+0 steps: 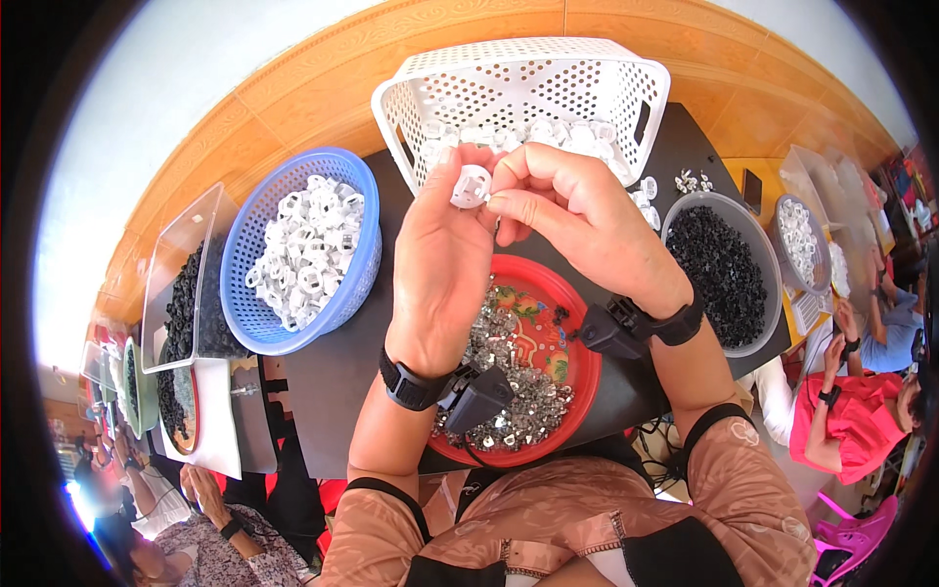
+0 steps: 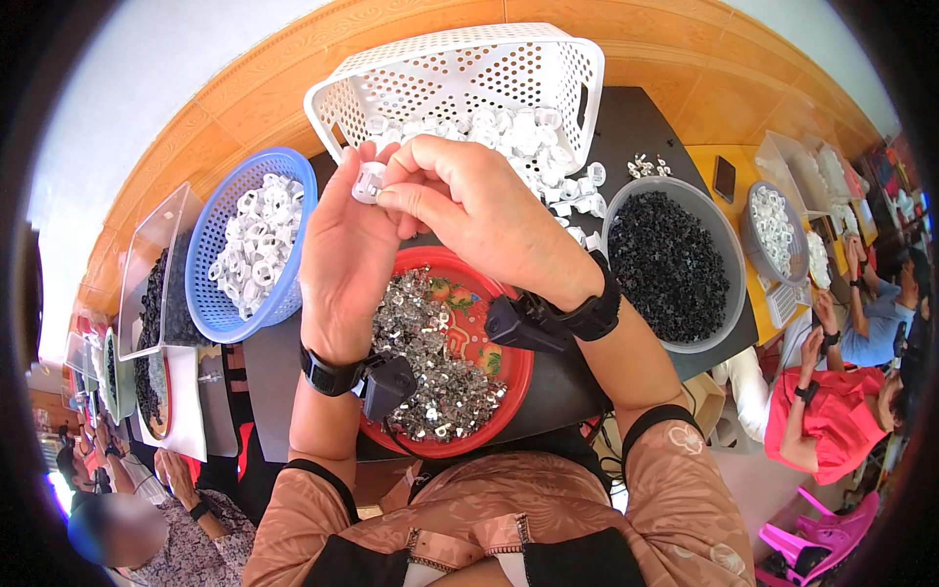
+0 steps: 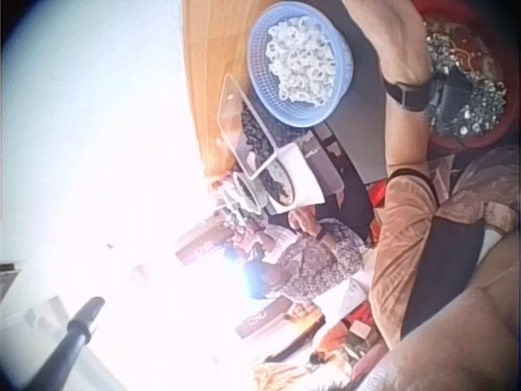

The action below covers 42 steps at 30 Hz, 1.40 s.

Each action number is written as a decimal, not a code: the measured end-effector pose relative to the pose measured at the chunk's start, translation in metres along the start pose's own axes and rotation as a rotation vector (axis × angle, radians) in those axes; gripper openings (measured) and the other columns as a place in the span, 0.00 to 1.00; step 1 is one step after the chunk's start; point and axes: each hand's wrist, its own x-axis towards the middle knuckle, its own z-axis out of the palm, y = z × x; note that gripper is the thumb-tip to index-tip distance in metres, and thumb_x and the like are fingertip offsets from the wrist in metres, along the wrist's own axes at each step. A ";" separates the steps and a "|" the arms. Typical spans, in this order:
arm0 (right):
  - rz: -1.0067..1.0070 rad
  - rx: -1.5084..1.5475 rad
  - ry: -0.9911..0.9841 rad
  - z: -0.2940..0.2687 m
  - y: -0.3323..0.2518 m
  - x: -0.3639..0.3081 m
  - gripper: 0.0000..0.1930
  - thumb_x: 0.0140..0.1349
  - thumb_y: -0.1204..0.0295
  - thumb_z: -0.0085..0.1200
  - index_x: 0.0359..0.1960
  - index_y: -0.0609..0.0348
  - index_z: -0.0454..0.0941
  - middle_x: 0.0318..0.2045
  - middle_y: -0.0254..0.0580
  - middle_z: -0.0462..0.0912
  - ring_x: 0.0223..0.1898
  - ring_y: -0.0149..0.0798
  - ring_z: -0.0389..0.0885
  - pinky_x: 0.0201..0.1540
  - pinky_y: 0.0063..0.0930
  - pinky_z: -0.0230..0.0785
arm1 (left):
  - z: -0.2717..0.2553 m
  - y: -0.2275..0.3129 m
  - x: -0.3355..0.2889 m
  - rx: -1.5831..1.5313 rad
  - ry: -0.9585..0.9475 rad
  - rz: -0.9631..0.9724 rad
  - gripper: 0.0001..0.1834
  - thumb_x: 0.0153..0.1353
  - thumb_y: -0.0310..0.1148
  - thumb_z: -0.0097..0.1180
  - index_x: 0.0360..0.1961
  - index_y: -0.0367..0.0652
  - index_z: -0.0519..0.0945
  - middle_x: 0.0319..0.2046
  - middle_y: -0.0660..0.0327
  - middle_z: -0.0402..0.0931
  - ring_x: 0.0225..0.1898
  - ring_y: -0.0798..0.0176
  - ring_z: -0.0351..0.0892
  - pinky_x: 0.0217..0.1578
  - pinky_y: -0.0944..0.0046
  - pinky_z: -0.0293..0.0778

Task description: Assembling small black and white plastic shoe components by hand at a workstation.

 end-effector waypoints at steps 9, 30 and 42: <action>-0.013 -0.033 0.017 -0.003 0.005 0.002 0.05 0.66 0.76 0.50 0.34 0.67 0.73 0.27 0.38 0.79 0.28 0.28 0.78 0.34 0.22 0.72 | -0.002 0.002 0.000 0.204 -0.056 0.028 0.22 0.72 0.39 0.44 0.58 0.32 0.70 0.42 0.61 0.76 0.42 0.68 0.71 0.41 0.66 0.65; -0.325 -0.516 0.238 -0.005 -0.005 0.001 0.03 0.57 0.79 0.57 0.32 0.63 0.77 0.33 0.44 0.79 0.30 0.42 0.79 0.32 0.30 0.71 | 0.005 0.003 -0.003 0.062 -0.123 -0.012 0.21 0.71 0.32 0.44 0.58 0.27 0.68 0.54 0.53 0.72 0.54 0.63 0.71 0.58 0.61 0.65; -0.346 -0.678 0.203 -0.007 -0.004 -0.002 0.04 0.57 0.78 0.57 0.33 0.63 0.80 0.29 0.46 0.79 0.29 0.47 0.79 0.32 0.33 0.71 | -0.002 0.000 -0.001 0.082 -0.153 -0.022 0.23 0.71 0.33 0.44 0.60 0.26 0.64 0.56 0.53 0.69 0.53 0.63 0.70 0.58 0.61 0.66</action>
